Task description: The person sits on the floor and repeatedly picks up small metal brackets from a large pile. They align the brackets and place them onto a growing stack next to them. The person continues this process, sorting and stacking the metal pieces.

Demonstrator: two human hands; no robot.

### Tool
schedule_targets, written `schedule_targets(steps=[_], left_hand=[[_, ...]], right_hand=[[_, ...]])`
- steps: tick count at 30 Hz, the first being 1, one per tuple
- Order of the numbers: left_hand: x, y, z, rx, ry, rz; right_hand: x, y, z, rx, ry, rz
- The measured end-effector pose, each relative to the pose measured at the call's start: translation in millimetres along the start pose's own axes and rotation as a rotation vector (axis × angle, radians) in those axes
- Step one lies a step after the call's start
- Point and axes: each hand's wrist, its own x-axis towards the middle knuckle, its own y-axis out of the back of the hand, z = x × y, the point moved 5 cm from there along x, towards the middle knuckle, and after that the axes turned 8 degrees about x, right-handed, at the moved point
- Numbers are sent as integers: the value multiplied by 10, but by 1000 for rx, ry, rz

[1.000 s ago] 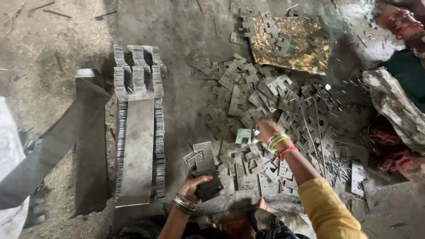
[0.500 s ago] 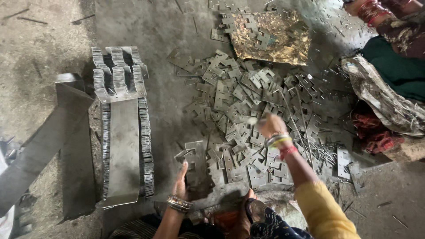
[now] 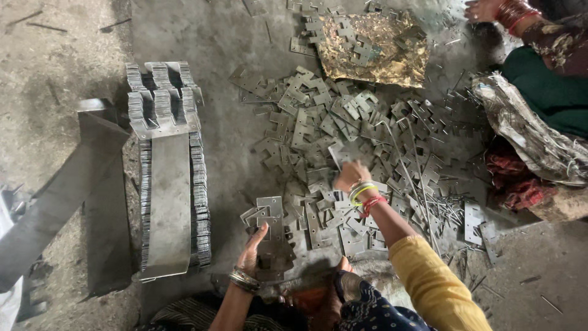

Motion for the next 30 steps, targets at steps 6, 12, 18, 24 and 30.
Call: schedule_targets(steps=[6,12,18,24,30], left_hand=[[101,144,-60,159,-51,-21],[392,440,-19,305,-217,147],[476,763,-248,248,-299,78],[472,789,-422,381,-305,4],[135,478,-382,-166,38,-134]], right_hand=[[-748,360,-458,105,228,290],[-1648,512,-940,47,796,610],[-1041,95,-381,167,142,206],[-781,-401,-379,289,165,195],[-1176,-203,-790,653,355,55]])
